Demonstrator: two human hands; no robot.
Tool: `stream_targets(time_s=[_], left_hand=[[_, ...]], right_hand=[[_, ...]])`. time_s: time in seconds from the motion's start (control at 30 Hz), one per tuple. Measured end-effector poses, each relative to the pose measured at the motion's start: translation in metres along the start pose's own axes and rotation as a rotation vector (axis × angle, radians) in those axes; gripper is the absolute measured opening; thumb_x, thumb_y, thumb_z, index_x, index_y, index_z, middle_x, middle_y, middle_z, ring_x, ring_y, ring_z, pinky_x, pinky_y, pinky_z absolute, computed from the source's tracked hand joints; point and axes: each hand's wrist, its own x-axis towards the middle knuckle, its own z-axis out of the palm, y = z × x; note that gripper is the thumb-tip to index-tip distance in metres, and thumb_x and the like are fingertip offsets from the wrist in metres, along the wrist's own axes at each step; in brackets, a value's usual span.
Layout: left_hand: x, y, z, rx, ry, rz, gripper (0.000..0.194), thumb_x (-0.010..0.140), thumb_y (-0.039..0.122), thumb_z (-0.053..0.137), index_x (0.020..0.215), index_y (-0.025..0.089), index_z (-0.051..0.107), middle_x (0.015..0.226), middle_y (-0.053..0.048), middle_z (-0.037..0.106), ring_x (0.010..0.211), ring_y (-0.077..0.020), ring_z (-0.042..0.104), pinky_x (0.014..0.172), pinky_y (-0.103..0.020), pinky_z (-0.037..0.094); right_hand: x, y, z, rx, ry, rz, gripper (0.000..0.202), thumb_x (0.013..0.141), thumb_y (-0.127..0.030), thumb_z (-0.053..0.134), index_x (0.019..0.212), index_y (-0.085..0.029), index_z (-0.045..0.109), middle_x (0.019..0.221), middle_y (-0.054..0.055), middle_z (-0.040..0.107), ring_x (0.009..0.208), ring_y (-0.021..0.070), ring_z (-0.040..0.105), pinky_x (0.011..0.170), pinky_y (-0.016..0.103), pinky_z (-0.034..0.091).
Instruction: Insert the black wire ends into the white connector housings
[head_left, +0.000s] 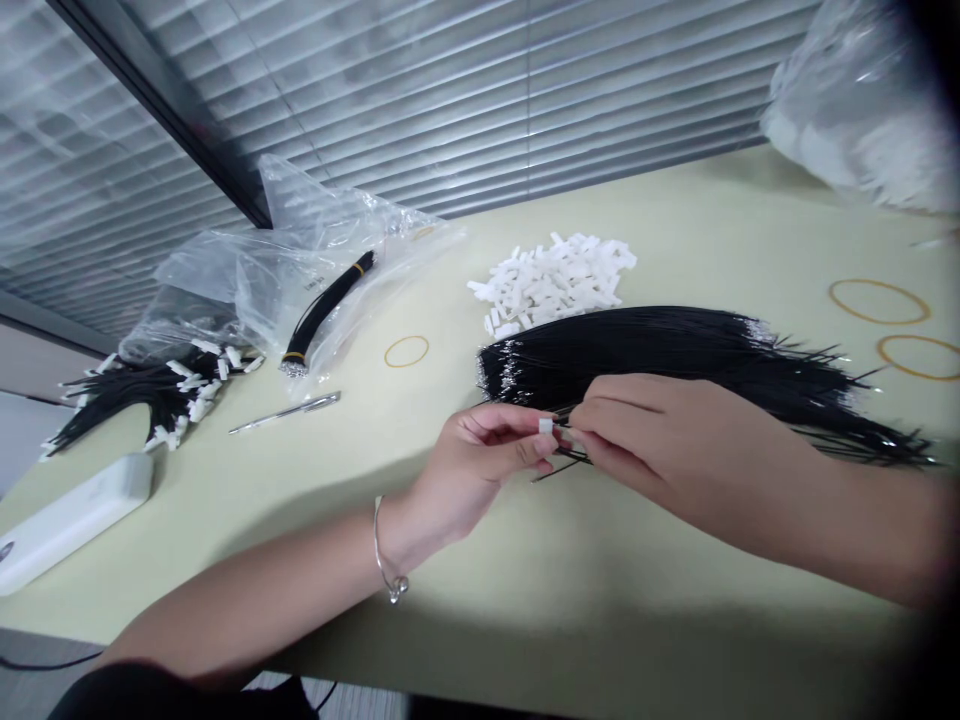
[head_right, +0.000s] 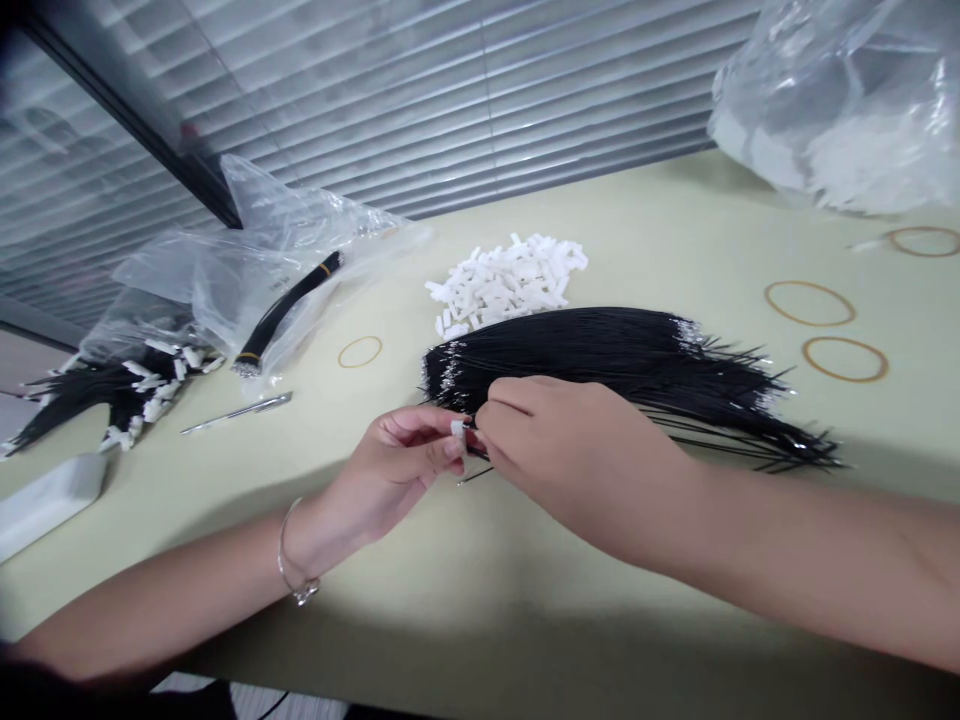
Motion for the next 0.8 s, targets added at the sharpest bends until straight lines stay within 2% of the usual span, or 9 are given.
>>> stream_targets(time_s=[0.2,0.4,0.47,0.6,0.8], left_hand=[[-0.0011,-0.0004,-0.0019,0.003,-0.020,-0.007,0.016,0.064,0.016,0.090,0.075,0.016,0.078,0.076,-0.003,0.077,0.066,-0.0102,0.067,0.067,-0.024,0.055],[-0.0007,-0.0031,-0.0042,-0.005,-0.010,-0.001,0.019,0.062,0.015,0.091,0.076,0.015,0.077,0.077,-0.004,0.077,0.073,-0.0131,0.071,0.064,-0.022,0.056],[-0.0007,-0.0032,-0.0038,-0.002,-0.019,0.019,0.018,0.064,0.015,0.090,0.076,0.015,0.077,0.077,-0.004,0.077,0.072,-0.0122,0.070,0.064,-0.022,0.057],[-0.0020,-0.0025,-0.0026,0.000,-0.021,0.021,0.017,0.069,0.018,0.088,0.079,0.015,0.076,0.080,-0.004,0.077,0.072,-0.0109,0.069,0.068,-0.023,0.057],[-0.0042,0.0006,-0.0008,0.009,-0.019,-0.027,0.017,0.073,0.020,0.086,0.082,0.013,0.073,0.083,-0.004,0.076,0.076,-0.0123,0.070,0.074,-0.026,0.056]], right_hand=[[0.0014,0.0018,-0.0041,0.106,-0.025,0.048,0.033,0.101,-0.023,0.041,0.074,-0.017,0.060,0.071,0.002,0.057,0.059,0.0146,0.054,0.054,0.028,0.033],[-0.0006,0.0009,-0.0018,0.034,-0.014,-0.037,0.032,0.096,-0.010,0.038,0.075,-0.017,0.061,0.071,0.003,0.056,0.061,0.0171,0.052,0.053,0.030,0.030],[0.0007,0.0017,-0.0012,0.053,-0.007,-0.035,0.033,0.097,-0.012,0.038,0.073,-0.018,0.060,0.070,0.003,0.056,0.061,0.0165,0.052,0.053,0.030,0.031],[0.0042,0.0032,-0.0016,0.125,-0.018,0.043,0.034,0.100,-0.022,0.039,0.072,-0.018,0.057,0.070,0.002,0.057,0.060,0.0147,0.053,0.055,0.028,0.034],[0.0088,0.0006,-0.0085,0.331,-0.121,0.214,0.031,0.096,-0.024,0.042,0.067,-0.019,0.050,0.068,0.001,0.055,0.058,0.0120,0.050,0.054,0.026,0.034]])
